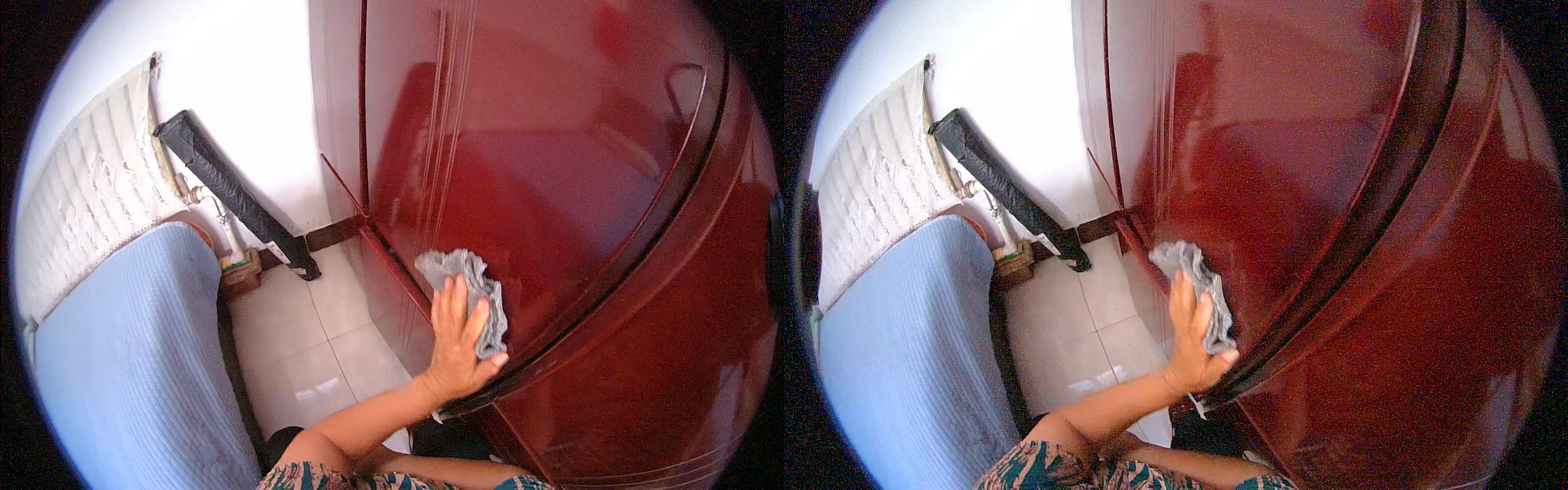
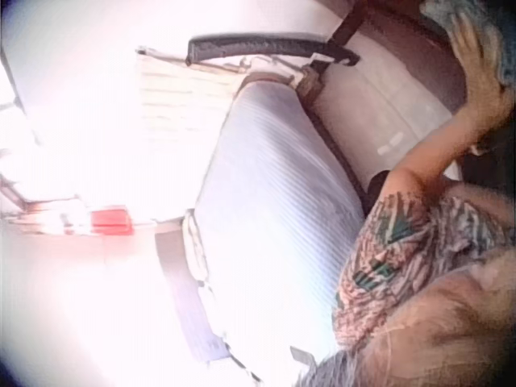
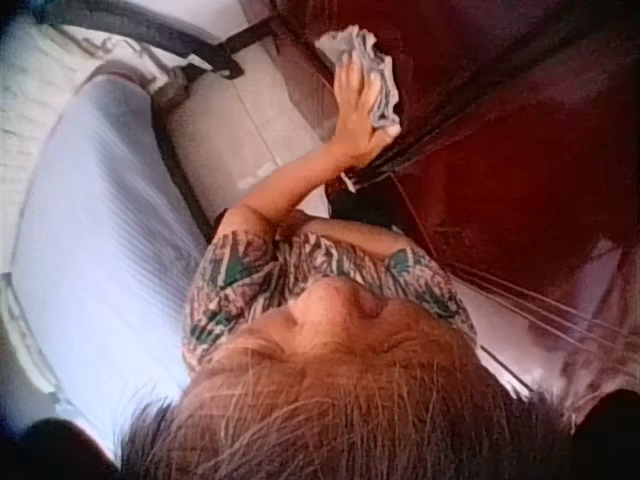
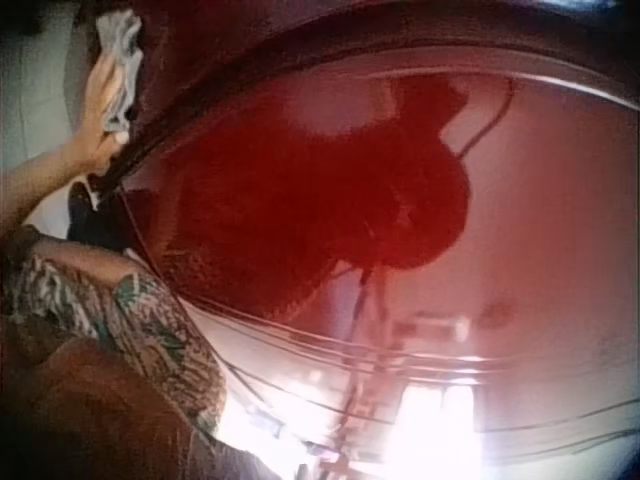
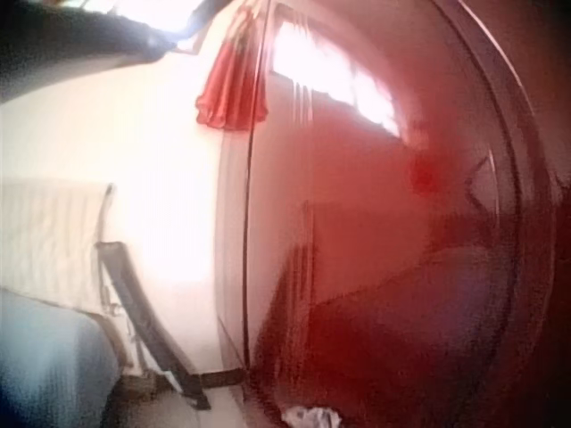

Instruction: The person wipes the doors and drawers of a wooden wardrobe using a grey cloth. They move the edge of a bedspread to reach the bottom section of the furniture.

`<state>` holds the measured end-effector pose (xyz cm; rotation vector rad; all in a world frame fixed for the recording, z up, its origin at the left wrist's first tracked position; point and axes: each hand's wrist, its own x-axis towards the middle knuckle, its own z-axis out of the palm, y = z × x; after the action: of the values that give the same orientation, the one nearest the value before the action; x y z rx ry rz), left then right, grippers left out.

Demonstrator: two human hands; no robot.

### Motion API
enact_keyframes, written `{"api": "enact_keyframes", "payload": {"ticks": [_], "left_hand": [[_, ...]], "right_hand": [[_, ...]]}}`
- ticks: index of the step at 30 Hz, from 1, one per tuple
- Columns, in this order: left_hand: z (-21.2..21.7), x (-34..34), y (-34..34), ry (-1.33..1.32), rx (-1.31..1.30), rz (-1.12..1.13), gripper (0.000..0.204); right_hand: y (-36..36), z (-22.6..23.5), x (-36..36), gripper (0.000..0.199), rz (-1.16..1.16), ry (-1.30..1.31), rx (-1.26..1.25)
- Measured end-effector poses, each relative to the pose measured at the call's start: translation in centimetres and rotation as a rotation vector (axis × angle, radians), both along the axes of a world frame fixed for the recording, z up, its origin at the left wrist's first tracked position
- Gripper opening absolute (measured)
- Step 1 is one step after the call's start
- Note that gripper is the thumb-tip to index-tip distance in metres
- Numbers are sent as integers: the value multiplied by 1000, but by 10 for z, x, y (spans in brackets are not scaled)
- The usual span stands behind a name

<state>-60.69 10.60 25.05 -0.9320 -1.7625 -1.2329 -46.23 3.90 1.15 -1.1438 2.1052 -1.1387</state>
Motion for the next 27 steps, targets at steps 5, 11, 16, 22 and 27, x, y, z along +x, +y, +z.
{"api": "enact_keyframes", "payload": {"ticks": [5,11,16,22,27], "left_hand": [[20,-50,-32,78,-18,89,72],[36,-92,-58,295,-176,143,65],[29,-117,-89,133,-226,399,56],[-56,-138,-108,-297,-225,478,53],[-66,-102,-82,-363,-123,269,52]], "right_hand": [[-12,50,-19,27,293,17,389],[6,62,-27,23,315,65,401],[3,78,-29,25,320,15,494],[5,83,-24,26,278,34,450],[-2,85,-26,28,293,20,547]]}}
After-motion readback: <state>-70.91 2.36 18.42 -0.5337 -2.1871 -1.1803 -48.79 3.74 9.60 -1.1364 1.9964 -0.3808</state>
